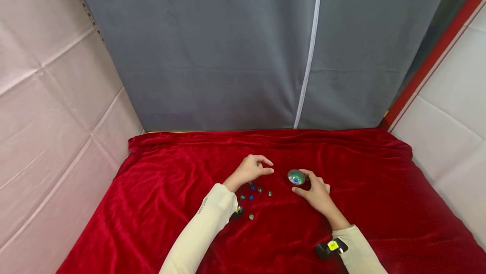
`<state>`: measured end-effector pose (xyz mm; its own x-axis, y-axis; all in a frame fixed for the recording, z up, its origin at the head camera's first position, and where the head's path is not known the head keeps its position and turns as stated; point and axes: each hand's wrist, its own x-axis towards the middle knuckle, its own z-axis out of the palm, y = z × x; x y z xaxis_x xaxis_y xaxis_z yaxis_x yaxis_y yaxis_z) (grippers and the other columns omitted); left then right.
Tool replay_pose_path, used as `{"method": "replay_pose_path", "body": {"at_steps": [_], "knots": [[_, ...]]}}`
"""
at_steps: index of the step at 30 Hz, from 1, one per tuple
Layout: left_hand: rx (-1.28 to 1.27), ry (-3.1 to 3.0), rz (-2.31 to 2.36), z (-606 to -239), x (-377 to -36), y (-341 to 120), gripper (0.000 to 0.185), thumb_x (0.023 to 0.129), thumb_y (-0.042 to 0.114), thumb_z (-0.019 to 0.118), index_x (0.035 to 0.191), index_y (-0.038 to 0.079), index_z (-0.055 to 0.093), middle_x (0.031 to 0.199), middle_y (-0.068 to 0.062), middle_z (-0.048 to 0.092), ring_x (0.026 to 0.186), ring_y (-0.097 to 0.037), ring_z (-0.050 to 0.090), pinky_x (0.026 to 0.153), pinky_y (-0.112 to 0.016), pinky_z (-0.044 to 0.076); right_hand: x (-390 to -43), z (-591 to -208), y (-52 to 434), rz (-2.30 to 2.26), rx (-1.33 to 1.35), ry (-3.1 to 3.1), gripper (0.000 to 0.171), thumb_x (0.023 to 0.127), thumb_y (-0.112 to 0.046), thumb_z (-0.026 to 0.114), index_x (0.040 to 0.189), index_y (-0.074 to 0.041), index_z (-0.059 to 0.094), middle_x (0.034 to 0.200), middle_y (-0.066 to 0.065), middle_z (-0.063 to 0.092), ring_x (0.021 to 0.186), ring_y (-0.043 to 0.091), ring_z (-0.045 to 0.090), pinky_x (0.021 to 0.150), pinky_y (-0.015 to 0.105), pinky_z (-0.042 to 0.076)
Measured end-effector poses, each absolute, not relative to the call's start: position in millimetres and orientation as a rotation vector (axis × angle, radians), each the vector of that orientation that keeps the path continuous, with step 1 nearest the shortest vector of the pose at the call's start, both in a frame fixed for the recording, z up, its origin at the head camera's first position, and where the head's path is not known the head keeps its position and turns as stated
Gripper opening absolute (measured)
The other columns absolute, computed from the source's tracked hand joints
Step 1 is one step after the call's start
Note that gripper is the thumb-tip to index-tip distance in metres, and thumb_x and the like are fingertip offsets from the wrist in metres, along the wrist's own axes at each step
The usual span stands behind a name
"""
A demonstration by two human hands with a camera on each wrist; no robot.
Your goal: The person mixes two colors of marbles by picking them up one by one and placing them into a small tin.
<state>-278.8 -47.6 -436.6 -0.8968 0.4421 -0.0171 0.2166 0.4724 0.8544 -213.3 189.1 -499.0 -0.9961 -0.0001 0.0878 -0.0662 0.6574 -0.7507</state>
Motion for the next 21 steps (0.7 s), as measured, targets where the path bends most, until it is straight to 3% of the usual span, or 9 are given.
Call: {"method": "replay_pose_path", "body": {"at_steps": [21], "knots": [[0.526, 2.487, 1.378, -448.7, -267.1, -94.1, 0.024, 0.084, 0.021, 0.073, 0.103, 0.007, 0.073, 0.052, 0.004, 0.044, 0.049, -0.01, 0.034, 0.049, -0.022, 0.033, -212.6, -499.9, 190.2, 1.259, 0.063, -2.778, 0.062, 0.081, -0.025, 0.077, 0.134, -0.008, 0.049, 0.125, 0.018, 0.059, 0.112, 0.033, 0.046, 0.085, 0.044, 0.018]]}}
